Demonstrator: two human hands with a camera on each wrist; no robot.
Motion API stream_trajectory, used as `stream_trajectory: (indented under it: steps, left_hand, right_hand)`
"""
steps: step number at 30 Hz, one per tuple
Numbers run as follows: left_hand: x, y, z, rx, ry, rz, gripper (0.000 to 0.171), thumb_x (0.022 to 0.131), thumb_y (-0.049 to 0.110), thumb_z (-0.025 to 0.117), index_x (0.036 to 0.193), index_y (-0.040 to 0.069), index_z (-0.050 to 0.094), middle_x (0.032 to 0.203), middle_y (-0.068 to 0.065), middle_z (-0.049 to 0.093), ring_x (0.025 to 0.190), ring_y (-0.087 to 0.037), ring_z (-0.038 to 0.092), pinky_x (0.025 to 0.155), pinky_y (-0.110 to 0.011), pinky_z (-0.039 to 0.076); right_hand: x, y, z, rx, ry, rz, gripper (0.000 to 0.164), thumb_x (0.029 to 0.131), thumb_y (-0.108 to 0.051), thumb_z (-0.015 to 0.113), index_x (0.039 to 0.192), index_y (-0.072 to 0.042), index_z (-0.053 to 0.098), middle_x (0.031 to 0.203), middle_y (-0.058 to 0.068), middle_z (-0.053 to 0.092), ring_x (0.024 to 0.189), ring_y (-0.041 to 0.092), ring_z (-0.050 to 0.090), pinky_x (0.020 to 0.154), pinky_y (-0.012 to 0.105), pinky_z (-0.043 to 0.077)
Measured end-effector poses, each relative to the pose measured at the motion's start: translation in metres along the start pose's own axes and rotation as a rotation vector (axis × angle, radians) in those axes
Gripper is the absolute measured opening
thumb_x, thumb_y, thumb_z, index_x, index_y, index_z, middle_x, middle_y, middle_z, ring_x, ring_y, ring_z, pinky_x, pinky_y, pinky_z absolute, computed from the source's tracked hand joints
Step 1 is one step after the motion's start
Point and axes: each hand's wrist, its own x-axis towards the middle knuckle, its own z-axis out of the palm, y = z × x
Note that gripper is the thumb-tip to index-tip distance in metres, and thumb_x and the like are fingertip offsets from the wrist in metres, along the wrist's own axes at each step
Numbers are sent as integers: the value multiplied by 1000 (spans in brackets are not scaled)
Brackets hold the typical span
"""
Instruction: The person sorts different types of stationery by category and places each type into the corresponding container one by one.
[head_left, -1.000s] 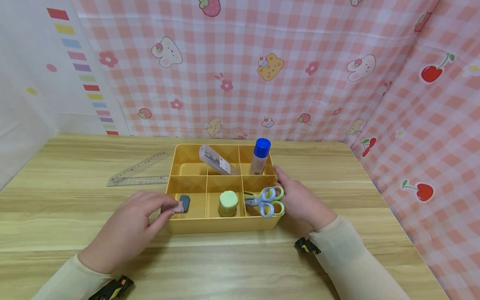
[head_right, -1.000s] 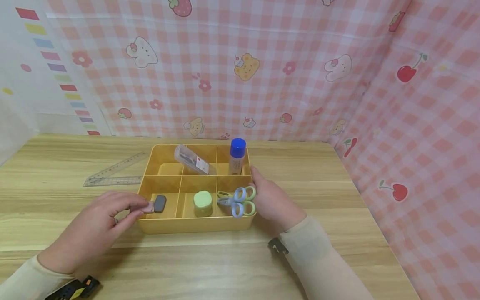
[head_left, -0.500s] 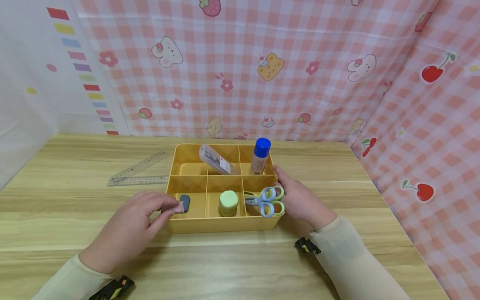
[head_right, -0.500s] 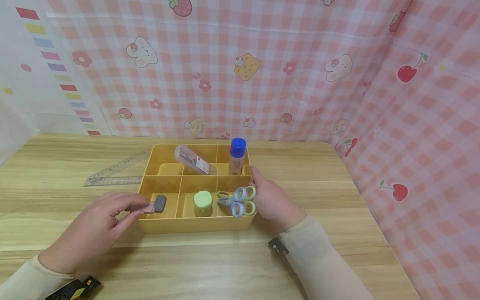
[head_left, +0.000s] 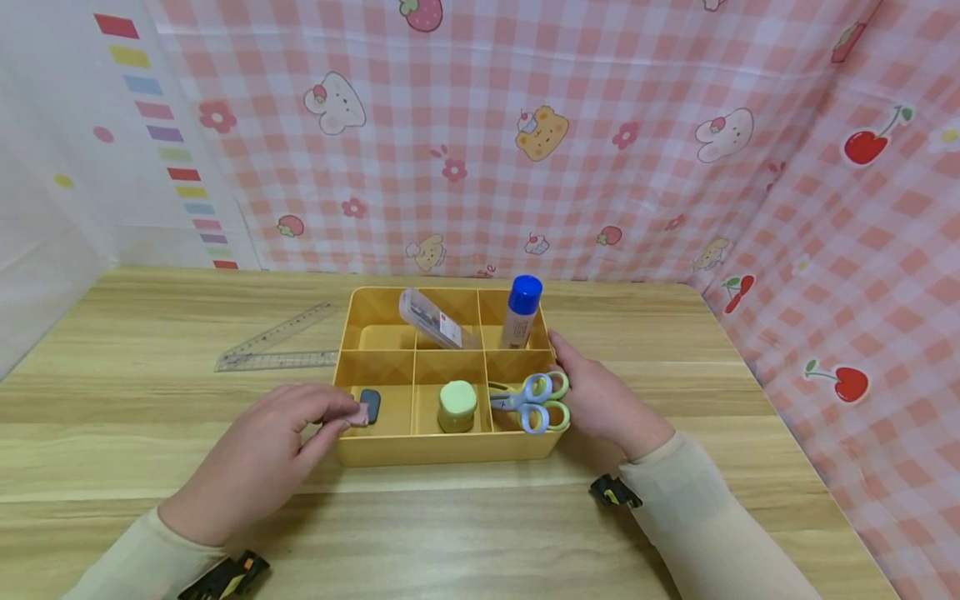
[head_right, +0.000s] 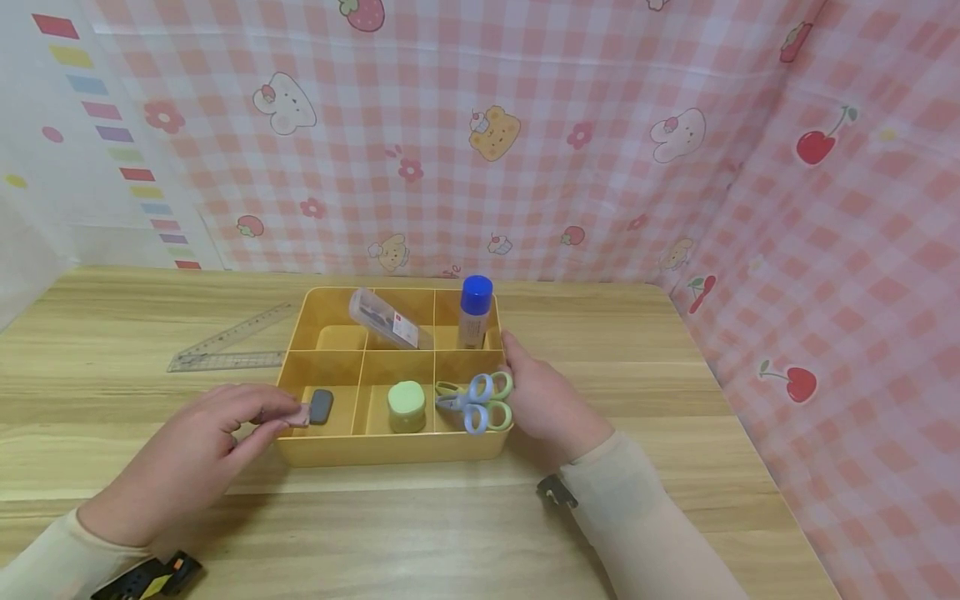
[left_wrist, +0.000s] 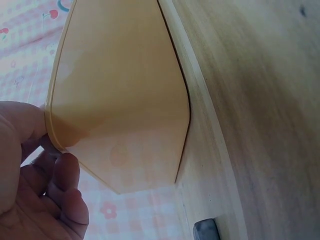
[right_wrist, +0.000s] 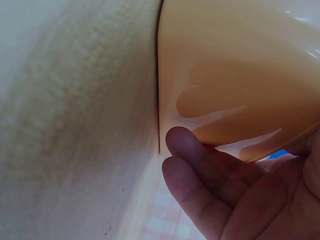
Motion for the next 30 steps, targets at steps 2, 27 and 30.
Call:
stream_trajectory:
  steps: [2, 27, 30]
  left_hand:
    - [0, 0, 0, -2, 2, 1, 11, 91, 32, 62, 101, 31, 65, 106, 14, 61, 101, -6, 50, 86, -43, 47]
    - [1, 1, 0, -34, -6, -2, 11, 91, 30, 62, 101, 29, 65, 105, 15, 61, 99, -3, 51, 83, -41, 49]
    - [1, 1, 0, -34, -9, -5, 11, 91, 30, 61, 101, 29, 65, 105, 15, 61, 99, -3, 51, 83, -41, 49]
  right_hand:
    - [0, 0, 0, -1, -1, 4, 59, 101, -34, 36, 151, -16, 11, 132, 11, 51, 115, 25, 47, 98, 52, 37]
    - [1, -1, 0, 13, 14, -13, 57, 101, -31, 38, 151, -18, 14, 130, 11, 53, 111, 24, 50, 97, 52, 38]
    - [1, -1, 0, 15, 15, -16, 57, 101, -31, 38, 150, -18, 14, 129, 11, 53, 111, 24, 50, 97, 52, 38]
